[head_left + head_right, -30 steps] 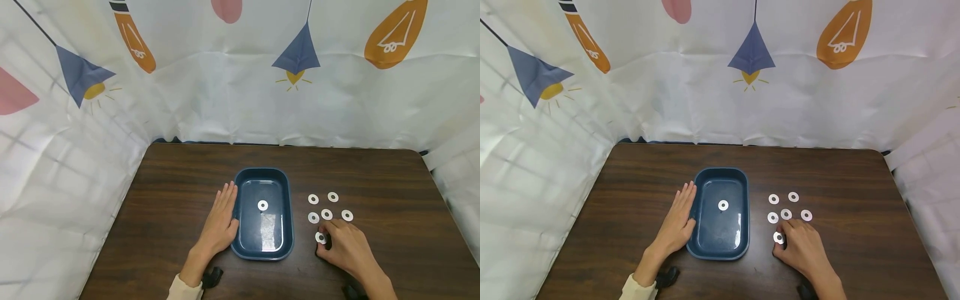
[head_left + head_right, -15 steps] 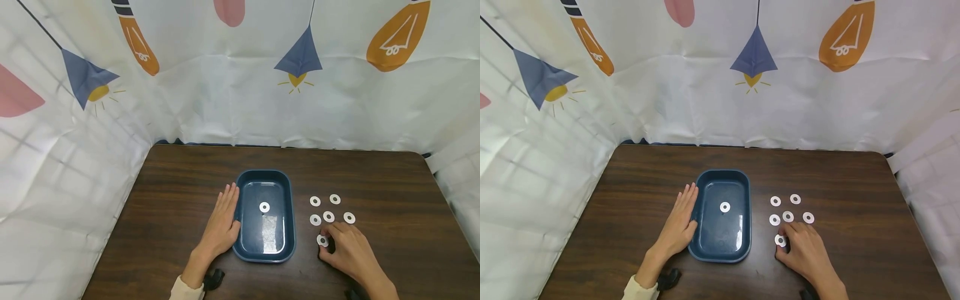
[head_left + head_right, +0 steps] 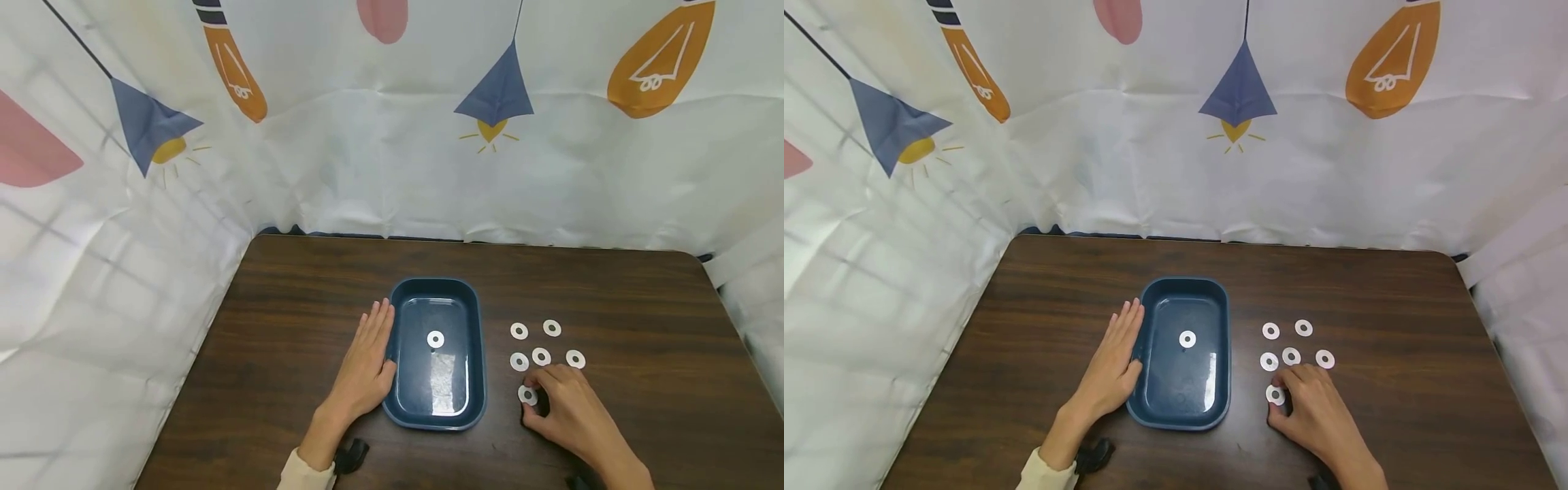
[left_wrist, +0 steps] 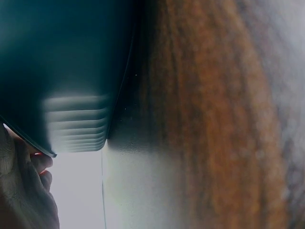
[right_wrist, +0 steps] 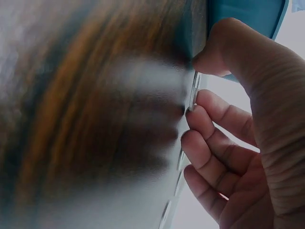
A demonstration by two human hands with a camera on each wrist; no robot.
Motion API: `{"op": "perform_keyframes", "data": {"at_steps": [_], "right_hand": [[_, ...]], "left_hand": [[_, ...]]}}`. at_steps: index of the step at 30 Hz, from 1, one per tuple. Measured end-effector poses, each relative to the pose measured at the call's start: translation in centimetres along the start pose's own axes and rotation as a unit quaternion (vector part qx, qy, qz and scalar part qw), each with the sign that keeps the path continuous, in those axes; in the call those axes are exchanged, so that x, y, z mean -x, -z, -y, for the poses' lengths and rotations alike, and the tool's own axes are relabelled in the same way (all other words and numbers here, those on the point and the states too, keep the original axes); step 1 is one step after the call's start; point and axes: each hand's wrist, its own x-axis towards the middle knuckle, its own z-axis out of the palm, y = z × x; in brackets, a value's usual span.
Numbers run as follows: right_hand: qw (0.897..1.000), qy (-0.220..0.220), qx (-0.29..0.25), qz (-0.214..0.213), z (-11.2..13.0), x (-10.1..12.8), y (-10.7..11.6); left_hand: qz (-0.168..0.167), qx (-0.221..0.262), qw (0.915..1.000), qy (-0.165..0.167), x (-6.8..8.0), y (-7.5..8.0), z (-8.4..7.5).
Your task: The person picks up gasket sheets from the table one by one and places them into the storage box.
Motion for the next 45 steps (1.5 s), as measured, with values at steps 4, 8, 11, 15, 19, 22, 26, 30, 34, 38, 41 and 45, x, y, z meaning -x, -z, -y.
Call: {"op": "perform_keyframes", "data": {"at_steps": [4, 8, 11, 15, 19, 22, 26, 30, 34, 38, 41, 45], "right_hand": [[1.000, 0.003, 0.002, -0.005, 0.0, -0.1, 0.2], [1.000, 0.007, 0.006, -0.008, 0.1, -0.3, 0.5], [1.000, 0.013, 0.006, -0.014, 0.1, -0.6, 0.9], [1.000, 0.019, 0.000, -0.022, 0.1, -1.0, 1.3], [0.999, 0.023, -0.005, -0.027, 0.1, -1.4, 1.6], [0.999, 0.023, -0.004, -0.025, 0.1, -1.9, 1.9], [1.000, 0.015, -0.005, -0.019, 0.1, -2.4, 2.2], [1.000, 0.007, -0.004, -0.017, 0.2, -2.6, 2.4], [1.000, 0.001, -0.002, -0.008, 0.4, -2.7, 2.5], [1.000, -0.004, -0.002, 0.000, 0.6, -2.8, 2.6], [1.000, -0.002, -0.006, -0.002, 0.6, -2.8, 2.6], [1.000, 0.012, -0.014, -0.009, 0.6, -2.9, 2.6]], "left_hand": [[0.005, 0.001, 1.0000, 0.003, -0.2, 0.1, 0.0], [0.009, 0.004, 0.9999, 0.007, -0.2, 0.2, 0.0], [0.013, 0.003, 0.9999, 0.010, -0.2, 0.3, 0.0], [0.019, 0.002, 0.9997, 0.013, -0.2, 0.3, 0.1], [0.015, -0.001, 0.9998, 0.012, -0.3, 0.3, 0.1], [0.009, -0.004, 0.9999, 0.010, -0.5, 0.4, 0.0], [0.007, -0.002, 0.9999, 0.011, -0.9, 0.4, 0.0], [0.013, -0.005, 0.9998, 0.010, -1.2, 0.3, -0.1], [0.012, -0.005, 0.9999, 0.009, -1.1, 0.2, -0.1], [0.021, -0.002, 0.9997, 0.014, -0.8, 0.2, -0.1], [0.028, -0.001, 0.9995, 0.017, -0.6, 0.1, -0.1], [0.026, 0.004, 0.9995, 0.015, -0.4, 0.1, -0.1]]}}
